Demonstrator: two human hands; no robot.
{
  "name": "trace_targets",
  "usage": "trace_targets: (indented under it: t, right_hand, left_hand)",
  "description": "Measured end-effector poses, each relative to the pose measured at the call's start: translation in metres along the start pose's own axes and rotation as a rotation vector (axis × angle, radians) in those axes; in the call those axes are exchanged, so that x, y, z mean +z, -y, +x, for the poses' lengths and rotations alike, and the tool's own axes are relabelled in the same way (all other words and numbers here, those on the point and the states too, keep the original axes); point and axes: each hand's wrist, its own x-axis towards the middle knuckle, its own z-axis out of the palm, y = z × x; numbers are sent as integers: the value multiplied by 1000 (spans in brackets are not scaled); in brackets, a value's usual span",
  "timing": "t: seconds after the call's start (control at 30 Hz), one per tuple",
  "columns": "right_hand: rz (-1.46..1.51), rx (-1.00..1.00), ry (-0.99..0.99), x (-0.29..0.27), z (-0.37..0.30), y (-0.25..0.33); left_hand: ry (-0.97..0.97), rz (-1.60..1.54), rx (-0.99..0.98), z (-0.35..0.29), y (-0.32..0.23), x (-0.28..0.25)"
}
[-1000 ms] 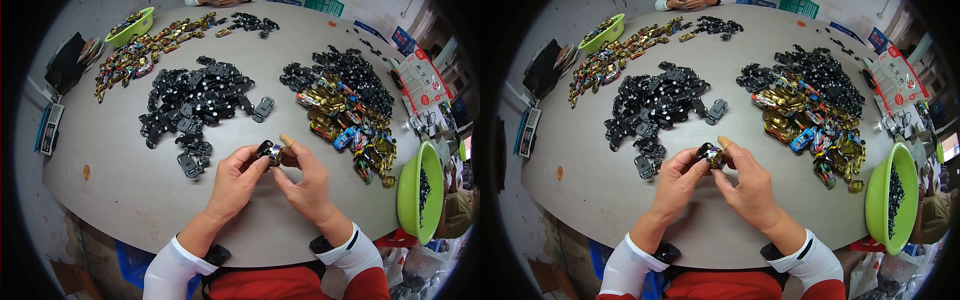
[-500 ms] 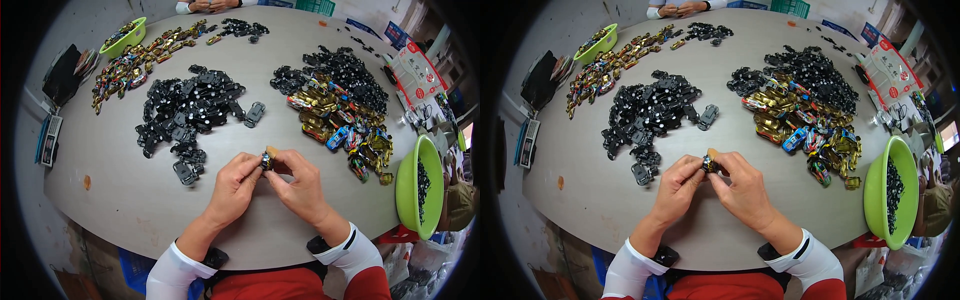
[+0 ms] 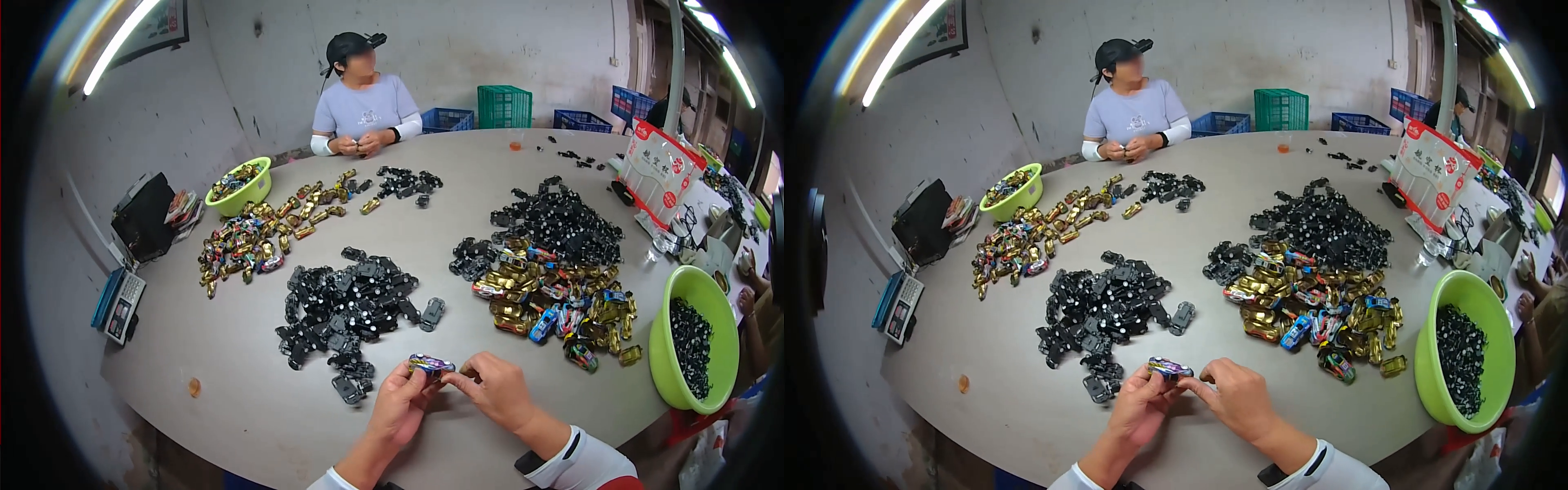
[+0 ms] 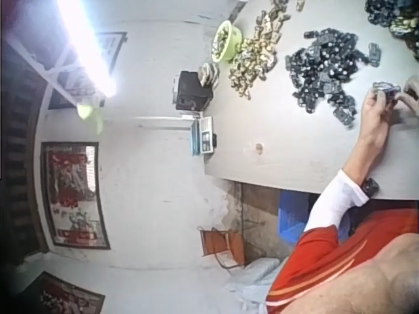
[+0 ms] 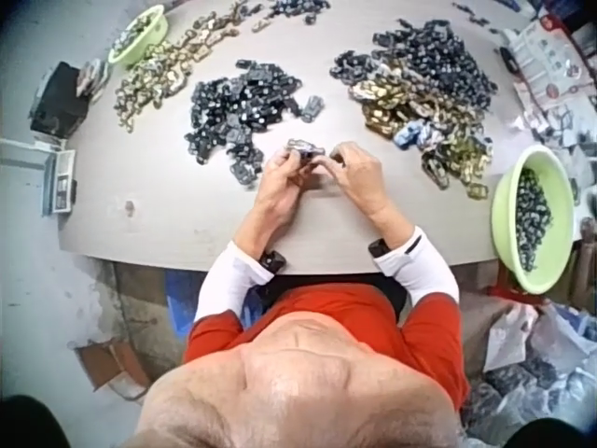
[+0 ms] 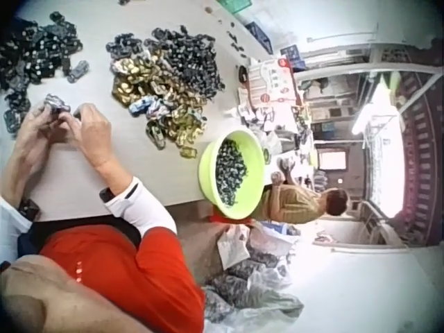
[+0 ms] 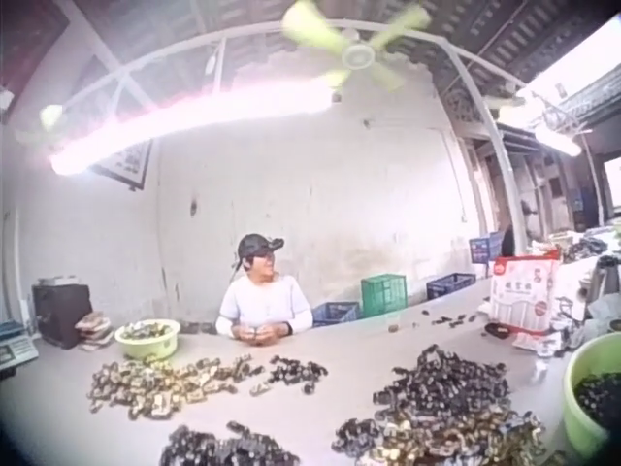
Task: Manually assemble small plastic toy car components on a production line table.
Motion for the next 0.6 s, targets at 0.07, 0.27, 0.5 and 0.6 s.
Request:
trace_targets:
  t: [0.07,0.27,0.5,0.6]
  right_hand:
    - [84,82,57,2,4,4]
    - [153,39,84,3,11,9]
    - [172,87,56,5,2,10]
    - [122,69,68,4,0,9]
  left_hand:
    - [-5,-15,9,2,-2,-4]
    - [40,-85,-5,6,-3,-6]
    - [29,-76,-5,0,4,-8]
    - [17,-79,-32,-2,4,-6]
